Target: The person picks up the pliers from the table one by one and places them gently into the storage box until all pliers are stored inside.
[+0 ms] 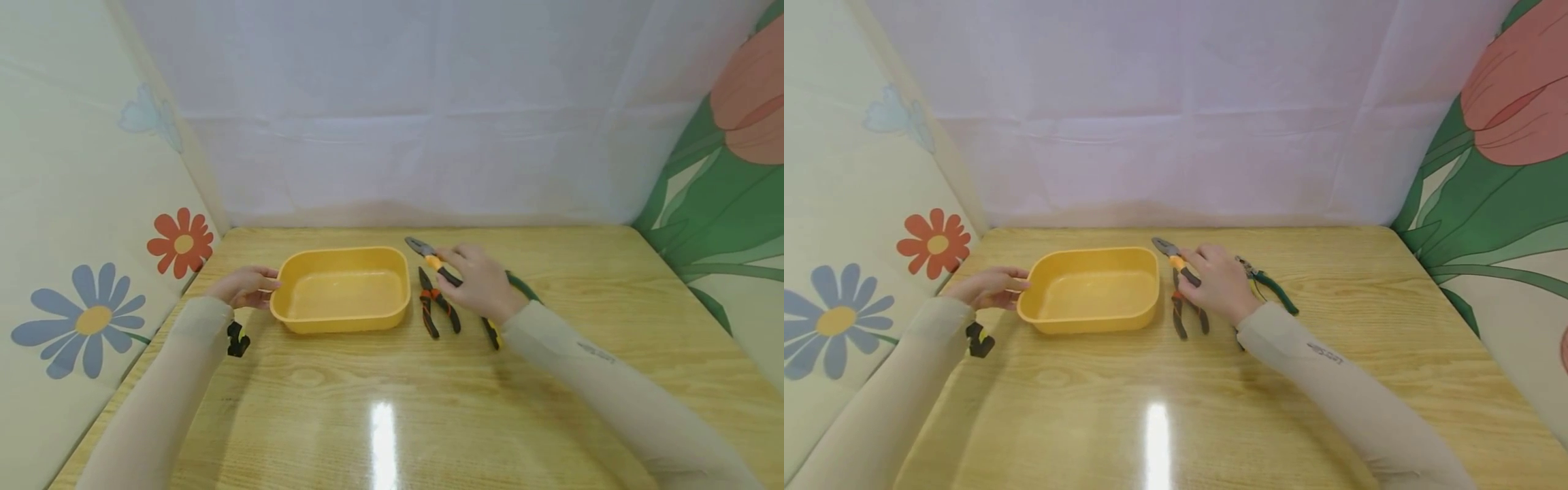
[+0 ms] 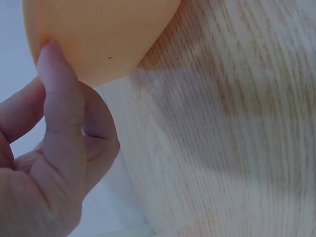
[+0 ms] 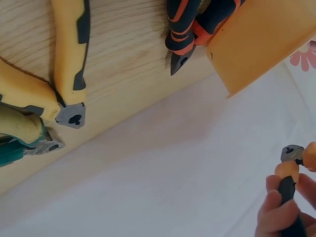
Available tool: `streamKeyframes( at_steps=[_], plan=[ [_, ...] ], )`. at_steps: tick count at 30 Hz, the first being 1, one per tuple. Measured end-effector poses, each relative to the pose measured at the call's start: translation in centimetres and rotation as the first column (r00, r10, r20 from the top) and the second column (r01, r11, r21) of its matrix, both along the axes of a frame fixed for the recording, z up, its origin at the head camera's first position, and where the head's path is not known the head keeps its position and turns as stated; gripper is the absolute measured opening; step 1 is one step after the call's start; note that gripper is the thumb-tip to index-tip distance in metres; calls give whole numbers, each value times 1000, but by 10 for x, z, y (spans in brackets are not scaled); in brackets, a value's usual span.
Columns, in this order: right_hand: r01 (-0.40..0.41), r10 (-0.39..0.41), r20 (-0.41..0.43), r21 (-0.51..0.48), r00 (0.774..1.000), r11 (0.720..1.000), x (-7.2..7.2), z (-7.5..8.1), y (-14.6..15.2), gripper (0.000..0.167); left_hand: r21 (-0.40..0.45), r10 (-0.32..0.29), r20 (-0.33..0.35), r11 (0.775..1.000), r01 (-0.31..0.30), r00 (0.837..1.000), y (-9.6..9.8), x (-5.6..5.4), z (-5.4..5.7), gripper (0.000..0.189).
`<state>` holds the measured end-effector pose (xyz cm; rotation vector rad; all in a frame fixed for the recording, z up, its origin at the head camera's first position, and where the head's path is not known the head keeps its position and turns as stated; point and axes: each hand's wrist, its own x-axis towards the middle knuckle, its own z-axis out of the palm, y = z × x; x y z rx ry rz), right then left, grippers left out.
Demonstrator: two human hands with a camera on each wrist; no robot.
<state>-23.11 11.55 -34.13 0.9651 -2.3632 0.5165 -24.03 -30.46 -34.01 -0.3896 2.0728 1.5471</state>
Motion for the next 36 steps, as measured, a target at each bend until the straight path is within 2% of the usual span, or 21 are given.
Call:
streamKeyframes(
  at_steps=[5,8,9,14,24,36],
  plan=[
    [-20,20,-20,8,1000,1000,-1,2,-7,40,57,-5,6,998,4,1000,-7,-4,-5,48],
    [-46,46,-27,2,999,999,-1,2,-12,41,36,3,8,999,-3,1000,-6,-3,-5,48],
    [-54,54,-28,-2,998,999,-1,2,-13,40,3,8,7,1000,-8,1000,-2,-1,-2,51],
    [-70,69,-15,-29,997,997,-2,2,-19,39,-16,10,4,1000,-10,1000,1,1,1,52],
    [-45,40,92,51,995,998,1,1,-29,40,-20,11,6,1000,-11,1000,1,-1,0,50],
    [-97,91,79,76,993,992,-1,0,-38,40,-39,3,14,999,-2,1000,2,0,3,51]
  ],
)
